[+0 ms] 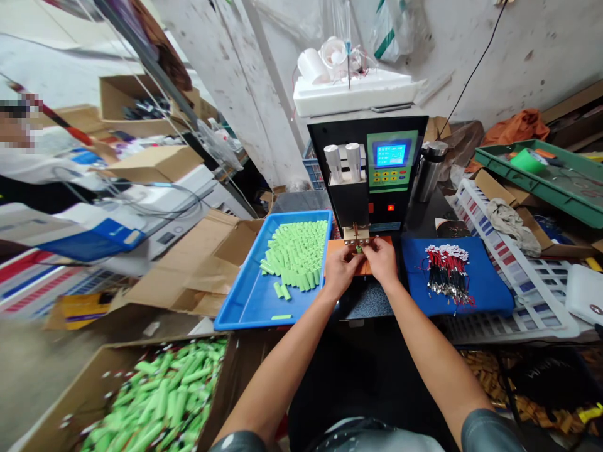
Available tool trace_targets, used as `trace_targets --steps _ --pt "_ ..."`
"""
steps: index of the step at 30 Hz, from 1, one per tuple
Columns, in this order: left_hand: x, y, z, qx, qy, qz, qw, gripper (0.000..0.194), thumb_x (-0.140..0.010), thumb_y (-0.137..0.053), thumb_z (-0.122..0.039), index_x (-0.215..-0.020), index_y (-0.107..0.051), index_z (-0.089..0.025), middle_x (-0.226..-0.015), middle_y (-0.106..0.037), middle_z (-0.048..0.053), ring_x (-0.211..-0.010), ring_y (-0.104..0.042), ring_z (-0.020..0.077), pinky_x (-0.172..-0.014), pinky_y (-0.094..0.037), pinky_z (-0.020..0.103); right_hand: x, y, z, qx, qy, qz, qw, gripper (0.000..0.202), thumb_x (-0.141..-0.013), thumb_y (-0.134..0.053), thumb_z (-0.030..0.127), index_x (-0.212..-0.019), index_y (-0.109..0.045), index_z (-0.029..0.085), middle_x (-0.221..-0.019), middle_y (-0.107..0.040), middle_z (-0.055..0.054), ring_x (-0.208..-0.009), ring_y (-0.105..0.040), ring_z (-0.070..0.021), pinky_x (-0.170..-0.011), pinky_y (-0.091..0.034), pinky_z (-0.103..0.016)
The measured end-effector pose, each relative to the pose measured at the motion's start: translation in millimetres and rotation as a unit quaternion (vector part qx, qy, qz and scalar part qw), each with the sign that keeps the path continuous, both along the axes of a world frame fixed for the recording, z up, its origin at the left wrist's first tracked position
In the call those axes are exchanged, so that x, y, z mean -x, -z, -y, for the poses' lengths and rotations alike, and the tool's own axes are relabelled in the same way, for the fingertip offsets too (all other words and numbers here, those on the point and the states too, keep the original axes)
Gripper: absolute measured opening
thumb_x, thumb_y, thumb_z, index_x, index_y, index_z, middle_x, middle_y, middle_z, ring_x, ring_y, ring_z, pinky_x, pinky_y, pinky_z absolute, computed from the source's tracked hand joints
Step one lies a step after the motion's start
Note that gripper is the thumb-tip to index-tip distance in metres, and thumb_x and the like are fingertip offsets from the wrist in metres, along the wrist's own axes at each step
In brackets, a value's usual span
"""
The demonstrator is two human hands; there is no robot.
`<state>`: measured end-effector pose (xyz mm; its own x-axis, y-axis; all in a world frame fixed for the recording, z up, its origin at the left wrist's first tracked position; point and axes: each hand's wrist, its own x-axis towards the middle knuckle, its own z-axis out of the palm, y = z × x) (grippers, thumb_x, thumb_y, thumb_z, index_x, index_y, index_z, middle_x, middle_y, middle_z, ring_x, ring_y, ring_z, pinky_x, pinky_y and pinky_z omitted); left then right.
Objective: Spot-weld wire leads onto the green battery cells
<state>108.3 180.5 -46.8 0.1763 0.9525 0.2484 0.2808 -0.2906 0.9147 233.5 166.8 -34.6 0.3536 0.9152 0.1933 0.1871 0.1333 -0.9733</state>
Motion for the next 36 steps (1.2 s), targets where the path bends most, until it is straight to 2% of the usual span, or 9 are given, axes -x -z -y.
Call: trace_targets --steps 8,12,16,19,22,24,29,33,36 --pt "0 2.9 -1 -0.003 -0.005 -0.012 1.000 0.025 -0.081 -0.067 -0.034 -0.098 -0.074 -0.018 -0.072 -0.068 0.001 -0.063 -0.058 0.0140 -0.061 -0.044 0.024 -5 6.8 -3 0.003 -0.024 -0.010 1.000 0.019 -0.077 -0.062 0.039 -0.079 -0.069 0.021 -0.078 -0.072 -0.003 -0.074 -0.065 -0.0211 -0.070 -0.049 -0.031" --pt "-1 2.4 -1 0.007 0.002 0.003 1.000 0.027 -0.079 -0.068 -0.035 -0.098 -0.074 -0.017 -0.074 -0.070 0.003 -0.066 -0.060 0.0155 -0.062 -0.046 0.025 -11 8.4 -3 0.006 -0.060 -0.053 0.997 0.025 -0.077 -0.066 0.045 -0.077 -0.068 0.020 -0.078 -0.072 -0.004 -0.078 -0.066 -0.0217 -0.073 -0.054 -0.034" --pt "-1 2.2 2 0.023 0.014 0.017 0.999 0.027 -0.077 -0.070 -0.038 -0.092 -0.073 -0.016 -0.072 -0.069 0.003 -0.063 -0.059 0.0149 -0.059 -0.045 0.025 -19 5.5 12 0.021 -0.098 -0.130 0.986 0.035 -0.074 -0.070 0.054 -0.076 -0.066 0.019 -0.079 -0.070 -0.005 -0.079 -0.069 -0.0211 -0.074 -0.058 -0.035" --pt "0 -0.2 5 0.035 0.027 0.028 0.999 0.026 -0.076 -0.071 -0.040 -0.082 -0.070 -0.015 -0.067 -0.066 0.002 -0.060 -0.057 0.0136 -0.057 -0.043 0.024 -24 1.1 35 0.039 -0.089 -0.153 0.983 0.038 -0.072 -0.073 0.054 -0.083 -0.066 0.018 -0.074 -0.068 -0.003 -0.069 -0.068 -0.0176 -0.064 -0.059 -0.031" --pt "1 -6.8 11 0.034 0.029 0.025 0.999 0.025 -0.077 -0.071 -0.040 -0.074 -0.066 -0.016 -0.064 -0.063 0.000 -0.056 -0.055 0.0116 -0.054 -0.040 0.023 -24 -3.4 58 0.064 -0.097 -0.113 0.987 0.034 -0.075 -0.070 0.050 -0.082 -0.065 0.017 -0.059 -0.061 0.001 -0.048 -0.057 -0.0117 -0.044 -0.048 -0.023" --pt "0 -12.9 15 0.025 0.025 0.010 0.999 0.023 -0.078 -0.069 -0.038 -0.073 -0.066 -0.016 -0.064 -0.062 -0.001 -0.055 -0.053 0.0106 -0.053 -0.039 0.022 -21 -5.7 69 0.089 -0.126 -0.095 0.983 0.031 -0.075 -0.069 0.047 -0.078 -0.063 0.018 -0.054 -0.057 0.003 -0.042 -0.050 -0.0093 -0.038 -0.041 -0.020" --pt "-4 -23.8 24 -0.024 0.006 -0.031 0.999 0.016 -0.079 -0.066 -0.031 -0.079 -0.070 -0.016 -0.069 -0.065 -0.001 -0.065 -0.058 0.0120 -0.064 -0.044 0.023 -9 -7.9 78 0.138 -0.192 -0.081 0.968 0.026 -0.073 -0.068 0.042 -0.074 -0.056 0.018 -0.051 -0.053 0.006 -0.038 -0.045 -0.0073 -0.035 -0.033 -0.018" --pt "-7 -24.5 28 -0.051 0.005 -0.063 0.997 0.015 -0.080 -0.064 -0.030 -0.086 -0.071 -0.018 -0.074 -0.067 0.000 -0.071 -0.061 0.0133 -0.073 -0.045 0.025 -5 -6.0 76 0.139 -0.199 -0.058 0.968 0.026 -0.076 -0.064 0.039 -0.067 -0.049 0.020 -0.048 -0.049 0.006 -0.036 -0.042 -0.0069 -0.035 -0.028 -0.018" --pt "-7 -21.7 30 -0.047 0.011 -0.060 0.997 0.015 -0.081 -0.063 -0.030 -0.087 -0.070 -0.018 -0.073 -0.066 0.000 -0.070 -0.060 0.0132 -0.072 -0.045 0.025 -7 -3.2 77 0.129 -0.199 -0.043 0.971 0.025 -0.076 -0.063 0.038 -0.065 -0.050 0.020 -0.046 -0.049 0.006 -0.035 -0.041 -0.0066 -0.035 -0.027 -0.018"
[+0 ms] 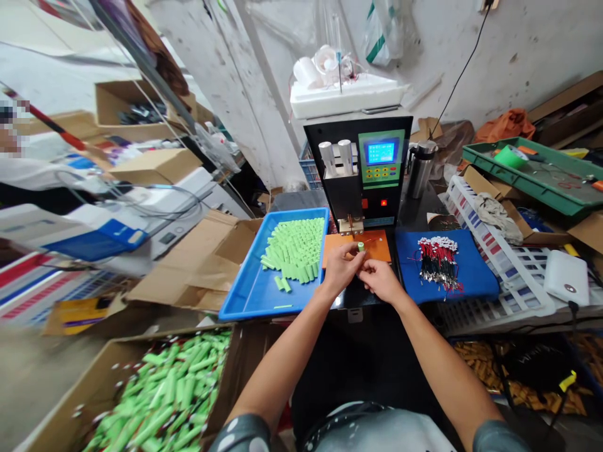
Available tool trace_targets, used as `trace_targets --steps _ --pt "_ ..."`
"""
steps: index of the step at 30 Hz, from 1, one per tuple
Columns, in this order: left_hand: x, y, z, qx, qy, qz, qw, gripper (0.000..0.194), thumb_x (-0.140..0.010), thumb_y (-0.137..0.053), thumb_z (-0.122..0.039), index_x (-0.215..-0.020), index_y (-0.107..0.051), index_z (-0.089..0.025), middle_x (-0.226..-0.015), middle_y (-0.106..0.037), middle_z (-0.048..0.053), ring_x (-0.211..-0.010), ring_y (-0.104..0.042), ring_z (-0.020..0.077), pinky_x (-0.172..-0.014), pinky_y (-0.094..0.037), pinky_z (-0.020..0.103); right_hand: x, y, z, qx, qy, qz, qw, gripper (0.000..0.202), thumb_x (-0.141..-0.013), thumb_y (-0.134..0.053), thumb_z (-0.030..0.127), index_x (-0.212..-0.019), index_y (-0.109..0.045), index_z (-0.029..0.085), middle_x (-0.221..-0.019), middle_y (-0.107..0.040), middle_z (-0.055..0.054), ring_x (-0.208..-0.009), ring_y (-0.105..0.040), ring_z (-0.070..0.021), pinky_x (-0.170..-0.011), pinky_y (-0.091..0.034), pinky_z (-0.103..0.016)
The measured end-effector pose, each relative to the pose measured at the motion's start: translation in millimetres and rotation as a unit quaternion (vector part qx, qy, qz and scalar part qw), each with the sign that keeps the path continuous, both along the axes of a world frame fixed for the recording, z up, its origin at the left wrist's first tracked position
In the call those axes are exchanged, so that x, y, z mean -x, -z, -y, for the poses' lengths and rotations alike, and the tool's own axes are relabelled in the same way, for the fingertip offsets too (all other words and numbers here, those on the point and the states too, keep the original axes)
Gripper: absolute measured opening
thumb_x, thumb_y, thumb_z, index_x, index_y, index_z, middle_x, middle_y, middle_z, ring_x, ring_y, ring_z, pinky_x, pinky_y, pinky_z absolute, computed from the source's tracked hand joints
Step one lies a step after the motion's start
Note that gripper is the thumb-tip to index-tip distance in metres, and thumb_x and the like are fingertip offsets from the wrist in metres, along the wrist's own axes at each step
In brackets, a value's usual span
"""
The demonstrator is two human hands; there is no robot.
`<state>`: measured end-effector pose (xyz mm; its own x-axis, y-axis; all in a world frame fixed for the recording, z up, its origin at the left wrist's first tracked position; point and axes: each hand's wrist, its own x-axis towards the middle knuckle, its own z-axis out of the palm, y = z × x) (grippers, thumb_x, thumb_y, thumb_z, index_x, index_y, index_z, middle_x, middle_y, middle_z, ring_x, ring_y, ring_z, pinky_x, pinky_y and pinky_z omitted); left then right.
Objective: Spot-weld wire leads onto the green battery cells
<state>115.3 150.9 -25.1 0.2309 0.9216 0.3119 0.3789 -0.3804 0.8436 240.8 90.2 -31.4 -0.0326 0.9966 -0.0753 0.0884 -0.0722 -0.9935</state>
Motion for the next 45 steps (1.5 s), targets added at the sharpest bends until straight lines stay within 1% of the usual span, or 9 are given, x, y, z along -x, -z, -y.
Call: trace_targets --steps 6,11,14,18,24,31,36,41,45 --pt "5 7.8 0 0.082 0.043 0.103 0.990 0.036 -0.083 -0.063 -0.034 -0.114 -0.053 -0.019 -0.073 -0.059 -0.003 -0.061 -0.056 0.0108 -0.061 -0.043 0.023 -13 2.1 -1 0.008 0.009 -0.063 0.998 0.024 -0.072 -0.068 0.039 -0.070 -0.063 0.016 -0.047 -0.055 0.004 -0.037 -0.044 -0.0072 -0.037 -0.033 -0.019" --pt "11 -0.7 1 0.115 0.090 0.106 0.984 0.024 -0.090 -0.054 -0.038 -0.103 -0.056 -0.018 -0.071 -0.054 -0.003 -0.062 -0.052 0.0097 -0.062 -0.043 0.022 -19 -0.2 -11 0.000 0.060 -0.167 0.984 0.030 -0.066 -0.077 0.042 -0.068 -0.067 0.014 -0.058 -0.064 -0.001 -0.042 -0.050 -0.0074 -0.037 -0.037 -0.019" --pt "15 -2.6 -1 0.137 0.106 0.111 0.979 0.031 -0.084 -0.063 -0.037 -0.108 -0.058 -0.017 -0.075 -0.057 -0.002 -0.063 -0.054 0.0098 -0.063 -0.044 0.023 -19 0.5 -16 0.022 0.087 -0.227 0.970 0.031 -0.059 -0.082 0.040 -0.068 -0.068 0.014 -0.062 -0.066 -0.002 -0.044 -0.052 -0.0076 -0.037 -0.038 -0.018" --pt "18 8.4 -5 0.141 0.137 0.113 0.974 0.048 -0.076 -0.071 -0.030 -0.119 -0.054 -0.016 -0.087 -0.064 0.002 -0.067 -0.058 0.0109 -0.065 -0.047 0.024 -19 3.6 -19 0.043 0.099 -0.275 0.955 0.033 -0.057 -0.085 0.039 -0.070 -0.068 0.014 -0.067 -0.069 -0.004 -0.047 -0.054 -0.0074 -0.038 -0.042 -0.017" --pt "18 12.6 -4 0.076 0.078 0.064 0.992 0.036 -0.088 -0.059 -0.037 -0.116 -0.064 -0.016 -0.081 -0.066 0.003 -0.068 -0.058 0.0134 -0.067 -0.047 0.027 -19 6.0 -20 0.051 0.086 -0.280 0.955 0.033 -0.058 -0.086 0.038 -0.070 -0.068 0.014 -0.071 -0.071 -0.006 -0.049 -0.055 -0.0076 -0.039 -0.043 -0.017" --pt "16 3.9 -19 0.040 0.024 -0.011 0.999 0.027 -0.082 -0.064 -0.041 -0.081 -0.073 -0.015 -0.053 -0.048 -0.003 -0.052 -0.041 0.0110 -0.052 -0.032 0.025 -18 5.0 -33 -0.001 0.105 -0.240 0.965 0.030 -0.062 -0.082 0.039 -0.071 -0.068 0.014 -0.062 -0.065 -0.001 -0.045 -0.050 -0.0064 -0.037 -0.037 -0.017" --pt "14 11.8 -31 0.076 0.025 0.008 0.997 0.028 -0.080 -0.065 -0.038 -0.093 -0.075 -0.015 -0.074 -0.069 0.002 -0.060 -0.052 0.0125 -0.059 -0.040 0.025 -12 -2.9 -51 -0.036 0.136 -0.170 0.975 0.029 -0.064 -0.077 0.042 -0.071 -0.065 0.016 -0.048 -0.055 0.004 -0.039 -0.044 -0.0070 -0.036 -0.034 -0.019" --pt "12 18.4 -34 0.050 0.011 -0.010 0.999 0.031 -0.083 -0.062 -0.039 -0.102 -0.074 -0.017 -0.080 -0.072 0.003 -0.061 -0.054 0.0129 -0.061 -0.039 0.024 -4 -11.6 -63 -0.051 0.131 -0.128 0.982 0.026 -0.067 -0.071 0.042 -0.067 -0.061 0.018 -0.047 -0.053 0.004 -0.039 -0.042 -0.0073 -0.036 -0.032 -0.020" --pt "11 20.6 -34 0.045 -0.016 -0.035 0.998 0.031 -0.083 -0.062 -0.040 -0.103 -0.074 -0.018 -0.076 -0.070 0.002 -0.053 -0.048 0.0107 -0.055 -0.035 0.023 2 -4.4 -72 -0.060 0.155 -0.114 0.980 0.024 -0.069 -0.067 0.042 -0.068 -0.060 0.019 -0.047 -0.050 0.005 -0.039 -0.041 -0.0083 -0.038 -0.031 -0.021"
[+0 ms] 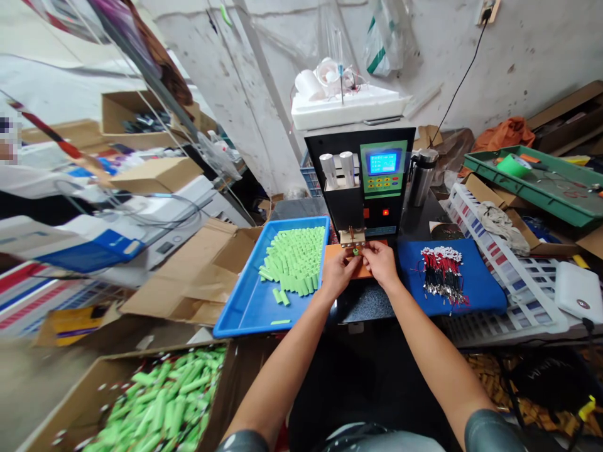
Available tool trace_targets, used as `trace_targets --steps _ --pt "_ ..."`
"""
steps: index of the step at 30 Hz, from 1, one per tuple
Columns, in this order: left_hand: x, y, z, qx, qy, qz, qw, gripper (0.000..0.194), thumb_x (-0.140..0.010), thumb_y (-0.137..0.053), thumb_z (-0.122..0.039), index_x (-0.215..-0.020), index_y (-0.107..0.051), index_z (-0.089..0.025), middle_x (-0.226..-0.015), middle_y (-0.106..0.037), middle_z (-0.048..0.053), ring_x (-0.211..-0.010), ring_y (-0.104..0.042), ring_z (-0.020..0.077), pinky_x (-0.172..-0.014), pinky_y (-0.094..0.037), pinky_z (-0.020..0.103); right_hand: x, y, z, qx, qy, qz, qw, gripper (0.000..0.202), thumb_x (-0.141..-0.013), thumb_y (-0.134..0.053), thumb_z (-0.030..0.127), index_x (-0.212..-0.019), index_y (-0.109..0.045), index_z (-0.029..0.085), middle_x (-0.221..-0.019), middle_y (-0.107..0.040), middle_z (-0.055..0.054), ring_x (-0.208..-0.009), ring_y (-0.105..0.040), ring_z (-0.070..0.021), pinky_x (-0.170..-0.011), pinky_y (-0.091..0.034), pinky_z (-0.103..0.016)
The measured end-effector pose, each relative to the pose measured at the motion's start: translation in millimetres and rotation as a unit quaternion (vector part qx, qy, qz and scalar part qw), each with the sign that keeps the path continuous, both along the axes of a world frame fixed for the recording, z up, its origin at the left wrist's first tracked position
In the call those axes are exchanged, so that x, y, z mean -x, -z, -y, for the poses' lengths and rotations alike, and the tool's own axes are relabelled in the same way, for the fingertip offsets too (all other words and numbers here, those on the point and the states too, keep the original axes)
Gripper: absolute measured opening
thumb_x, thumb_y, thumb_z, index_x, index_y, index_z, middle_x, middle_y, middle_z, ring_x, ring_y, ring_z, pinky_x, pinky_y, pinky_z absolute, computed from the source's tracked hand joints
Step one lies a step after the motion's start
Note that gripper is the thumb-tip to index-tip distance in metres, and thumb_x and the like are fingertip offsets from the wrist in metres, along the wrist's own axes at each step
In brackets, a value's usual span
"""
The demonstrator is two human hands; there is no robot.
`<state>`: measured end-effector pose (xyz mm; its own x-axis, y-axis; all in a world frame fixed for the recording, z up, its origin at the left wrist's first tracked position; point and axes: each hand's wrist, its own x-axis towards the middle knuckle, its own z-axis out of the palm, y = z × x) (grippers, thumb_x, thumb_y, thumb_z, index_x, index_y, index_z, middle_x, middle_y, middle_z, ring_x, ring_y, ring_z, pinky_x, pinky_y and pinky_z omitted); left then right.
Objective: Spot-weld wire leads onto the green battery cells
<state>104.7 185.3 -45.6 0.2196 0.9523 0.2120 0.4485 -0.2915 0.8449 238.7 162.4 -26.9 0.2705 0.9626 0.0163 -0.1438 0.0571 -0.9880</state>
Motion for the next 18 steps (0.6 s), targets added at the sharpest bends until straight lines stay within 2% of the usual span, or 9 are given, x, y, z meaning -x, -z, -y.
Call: trace_targets --steps 6,14,18 --pt "-1 -1.3 3 0.008 -0.020 -0.015 1.000 0.034 -0.084 -0.061 -0.040 -0.108 -0.073 -0.019 -0.070 -0.067 0.000 -0.052 -0.048 0.0105 -0.053 -0.032 0.022 3 12.3 -6 -0.014 0.025 0.061 0.998 0.026 -0.074 -0.062 0.046 -0.075 -0.063 0.020 -0.055 -0.058 0.001 -0.049 -0.053 -0.0127 -0.045 -0.038 -0.022" --pt "0 -1.3 4 0.011 -0.025 -0.017 0.999 0.033 -0.085 -0.060 -0.039 -0.107 -0.073 -0.019 -0.072 -0.068 0.000 -0.052 -0.048 0.0105 -0.054 -0.032 0.023 4 13.0 -4 -0.011 0.025 0.109 0.994 0.030 -0.078 -0.063 0.051 -0.079 -0.065 0.021 -0.063 -0.066 -0.002 -0.060 -0.061 -0.0173 -0.051 -0.043 -0.025" --pt "0 -1.2 4 0.006 -0.022 -0.012 1.000 0.031 -0.085 -0.061 -0.039 -0.105 -0.073 -0.020 -0.065 -0.064 -0.001 -0.052 -0.048 0.0110 -0.054 -0.032 0.023 5 14.2 -5 -0.003 0.029 0.118 0.993 0.028 -0.078 -0.063 0.050 -0.079 -0.065 0.022 -0.065 -0.067 -0.002 -0.063 -0.063 -0.0187 -0.051 -0.043 -0.025"
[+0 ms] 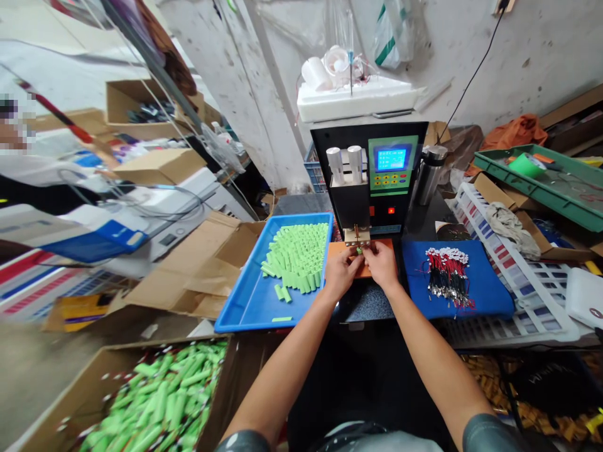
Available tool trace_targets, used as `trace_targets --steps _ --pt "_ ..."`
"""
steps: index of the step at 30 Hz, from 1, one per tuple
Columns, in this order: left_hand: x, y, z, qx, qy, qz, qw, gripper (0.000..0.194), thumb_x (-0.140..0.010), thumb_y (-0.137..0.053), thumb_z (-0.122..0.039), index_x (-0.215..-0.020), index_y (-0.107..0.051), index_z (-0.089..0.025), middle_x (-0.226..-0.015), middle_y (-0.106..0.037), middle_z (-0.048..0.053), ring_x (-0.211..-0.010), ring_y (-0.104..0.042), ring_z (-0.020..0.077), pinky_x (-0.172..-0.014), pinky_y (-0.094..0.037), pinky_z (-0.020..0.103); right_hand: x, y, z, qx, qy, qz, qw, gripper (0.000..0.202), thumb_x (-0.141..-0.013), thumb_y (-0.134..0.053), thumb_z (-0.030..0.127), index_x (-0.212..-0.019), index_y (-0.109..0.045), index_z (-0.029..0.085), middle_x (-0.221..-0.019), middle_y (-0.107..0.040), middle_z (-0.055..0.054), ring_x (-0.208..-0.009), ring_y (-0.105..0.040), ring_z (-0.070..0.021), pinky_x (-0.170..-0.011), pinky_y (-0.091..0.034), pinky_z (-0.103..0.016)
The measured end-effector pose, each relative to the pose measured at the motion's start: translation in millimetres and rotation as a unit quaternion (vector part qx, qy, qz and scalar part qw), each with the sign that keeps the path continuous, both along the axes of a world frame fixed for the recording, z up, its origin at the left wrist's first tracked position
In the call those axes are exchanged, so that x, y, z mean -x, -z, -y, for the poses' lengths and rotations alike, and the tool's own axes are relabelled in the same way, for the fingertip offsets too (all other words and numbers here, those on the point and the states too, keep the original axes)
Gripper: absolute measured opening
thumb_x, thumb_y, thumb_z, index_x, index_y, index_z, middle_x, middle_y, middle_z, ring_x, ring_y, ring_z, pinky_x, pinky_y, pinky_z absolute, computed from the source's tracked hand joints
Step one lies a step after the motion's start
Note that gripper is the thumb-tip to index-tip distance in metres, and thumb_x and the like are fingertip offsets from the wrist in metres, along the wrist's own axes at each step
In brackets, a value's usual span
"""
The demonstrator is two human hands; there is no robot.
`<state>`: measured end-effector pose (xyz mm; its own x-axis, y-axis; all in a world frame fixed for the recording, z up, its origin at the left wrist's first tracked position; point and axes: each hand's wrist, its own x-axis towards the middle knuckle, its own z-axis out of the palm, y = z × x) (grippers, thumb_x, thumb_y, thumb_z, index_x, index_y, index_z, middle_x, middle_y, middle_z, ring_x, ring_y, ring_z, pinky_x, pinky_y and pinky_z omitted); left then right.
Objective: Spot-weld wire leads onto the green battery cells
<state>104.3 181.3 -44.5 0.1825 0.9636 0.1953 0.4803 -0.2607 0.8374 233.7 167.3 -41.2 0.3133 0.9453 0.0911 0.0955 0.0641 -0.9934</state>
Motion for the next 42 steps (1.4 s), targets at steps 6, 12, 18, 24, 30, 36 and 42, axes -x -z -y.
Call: trace_targets --steps 6,12,18,24,30,36,42 --pt "-0.7 -0.6 -0.1 0.001 -0.009 -0.015 1.000 0.030 -0.085 -0.061 -0.038 -0.105 -0.073 -0.020 -0.060 -0.061 -0.001 -0.052 -0.049 0.0118 -0.053 -0.032 0.023 -0.1 0.7 -0.1 0.001 -0.001 0.016 1.000 0.030 -0.079 -0.062 0.050 -0.079 -0.066 0.021 -0.065 -0.068 -0.004 -0.064 -0.063 -0.0198 -0.053 -0.043 -0.026" --pt "-0.8 -1.4 0.3 -0.001 -0.008 -0.002 1.000 0.030 -0.084 -0.062 -0.037 -0.105 -0.074 -0.020 -0.060 -0.061 -0.002 -0.053 -0.051 0.0122 -0.054 -0.032 0.022 0.1 3.5 -1.2 -0.015 0.016 0.045 0.999 0.028 -0.081 -0.061 0.049 -0.077 -0.064 0.022 -0.068 -0.068 -0.004 -0.069 -0.063 -0.0210 -0.057 -0.044 -0.027" --pt "-0.7 -0.7 0.1 0.007 -0.010 -0.003 1.000 0.030 -0.084 -0.062 -0.037 -0.106 -0.074 -0.020 -0.063 -0.063 -0.001 -0.053 -0.052 0.0123 -0.055 -0.033 0.023 0.9 3.5 -1.7 -0.018 0.011 0.045 0.999 0.024 -0.081 -0.060 0.046 -0.077 -0.063 0.023 -0.071 -0.069 -0.004 -0.072 -0.064 -0.0218 -0.060 -0.045 -0.028" --pt "0.3 -2.1 0.8 0.008 -0.006 -0.008 1.000 0.031 -0.085 -0.061 -0.038 -0.106 -0.074 -0.020 -0.057 -0.058 -0.002 -0.051 -0.049 0.0118 -0.054 -0.031 0.023 2.8 0.2 0.3 -0.029 0.010 0.041 0.999 0.024 -0.082 -0.058 0.044 -0.075 -0.061 0.022 -0.073 -0.069 -0.004 -0.071 -0.064 -0.0212 -0.062 -0.045 -0.029" --pt "0.2 -2.8 1.3 0.010 -0.013 -0.011 1.000 0.029 -0.085 -0.061 -0.037 -0.104 -0.075 -0.021 -0.055 -0.056 -0.002 -0.051 -0.048 0.0121 -0.054 -0.030 0.024 2.9 -0.4 0.8 -0.027 0.012 0.050 0.998 0.022 -0.082 -0.058 0.043 -0.075 -0.061 0.022 -0.075 -0.070 -0.005 -0.072 -0.064 -0.0213 -0.061 -0.044 -0.029" --pt "-0.1 -2.7 0.7 0.009 -0.007 -0.015 1.000 0.028 -0.085 -0.060 -0.037 -0.101 -0.075 -0.020 -0.062 -0.061 0.000 -0.054 -0.052 0.0133 -0.055 -0.033 0.024 2.6 2.6 0.2 -0.021 0.005 0.026 0.999 0.022 -0.081 -0.061 0.044 -0.080 -0.064 0.023 -0.076 -0.070 -0.005 -0.075 -0.065 -0.0225 -0.060 -0.046 -0.029" --pt "-1.6 -3.3 3.0 0.006 -0.017 -0.009 1.000 0.030 -0.085 -0.061 -0.038 -0.106 -0.074 -0.021 -0.063 -0.064 0.000 -0.055 -0.053 0.0132 -0.055 -0.035 0.024 0.5 6.5 -1.1 -0.002 -0.008 -0.006 1.000 0.024 -0.080 -0.062 0.046 -0.085 -0.066 0.023 -0.072 -0.069 -0.004 -0.072 -0.065 -0.0216 -0.057 -0.047 -0.028"
